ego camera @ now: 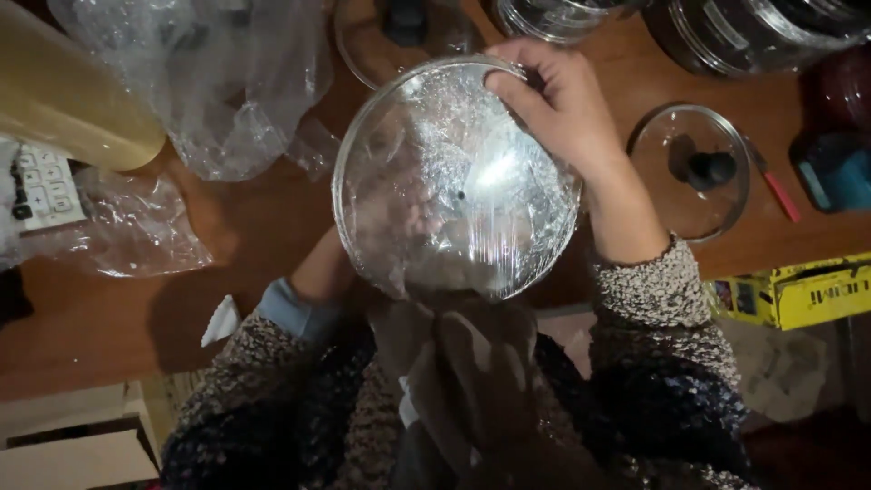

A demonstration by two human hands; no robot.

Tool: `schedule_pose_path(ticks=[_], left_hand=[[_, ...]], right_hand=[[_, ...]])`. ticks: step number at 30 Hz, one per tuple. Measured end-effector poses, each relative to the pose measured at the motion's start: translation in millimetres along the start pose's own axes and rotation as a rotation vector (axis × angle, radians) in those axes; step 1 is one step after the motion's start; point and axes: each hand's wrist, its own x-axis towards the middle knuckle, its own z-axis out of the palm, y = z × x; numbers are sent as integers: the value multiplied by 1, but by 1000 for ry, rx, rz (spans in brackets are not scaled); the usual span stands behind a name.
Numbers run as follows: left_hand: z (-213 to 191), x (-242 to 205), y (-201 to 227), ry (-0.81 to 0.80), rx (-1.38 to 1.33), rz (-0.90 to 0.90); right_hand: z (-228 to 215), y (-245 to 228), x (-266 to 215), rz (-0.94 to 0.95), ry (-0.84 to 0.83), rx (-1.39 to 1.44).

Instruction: Assembling a glass pot lid by attaching the knob and then wrapping it in plastic film.

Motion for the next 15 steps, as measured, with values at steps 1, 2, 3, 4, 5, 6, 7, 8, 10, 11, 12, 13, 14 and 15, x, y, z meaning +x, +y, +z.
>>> schedule_pose_path(ticks=[1, 2, 3, 4, 5, 6, 7, 8, 10, 11, 12, 13, 14, 15], left_hand=[[21, 15, -29, 92, 361, 339], [43, 30, -58, 185, 719, 681], [47, 33, -74, 182, 720, 690], [52, 40, -84, 226, 776, 733], [55, 48, -94, 271, 833, 775], [56, 55, -103, 317, 881, 816], [56, 61, -112, 365, 930, 857], [57, 68, -118, 410, 984, 893], [57, 78, -122, 503, 1090, 965], [58, 83, -125, 551, 1143, 1001], [59, 85, -125, 599, 1200, 1039], [59, 86, -127, 648, 1256, 1076], [61, 89, -129, 700, 1314, 1116], [59, 85, -126, 699, 1316, 1124]], right_hand=[[3, 4, 3, 80, -11, 40], [6, 7, 6, 161, -23, 80], [7, 9, 8, 159, -31, 83], [9, 11, 8, 160, -20, 97], [10, 13, 9, 160, -9, 111], [12, 17, 10, 167, -17, 114], [14, 21, 11, 150, -12, 129], [15, 25, 12, 129, -3, 140], [19, 35, 16, 140, -23, 188], [21, 39, 18, 149, -38, 237], [23, 43, 19, 147, -43, 237], [24, 46, 20, 138, -55, 261], [26, 50, 22, 126, -68, 287], [26, 51, 23, 122, -74, 288]])
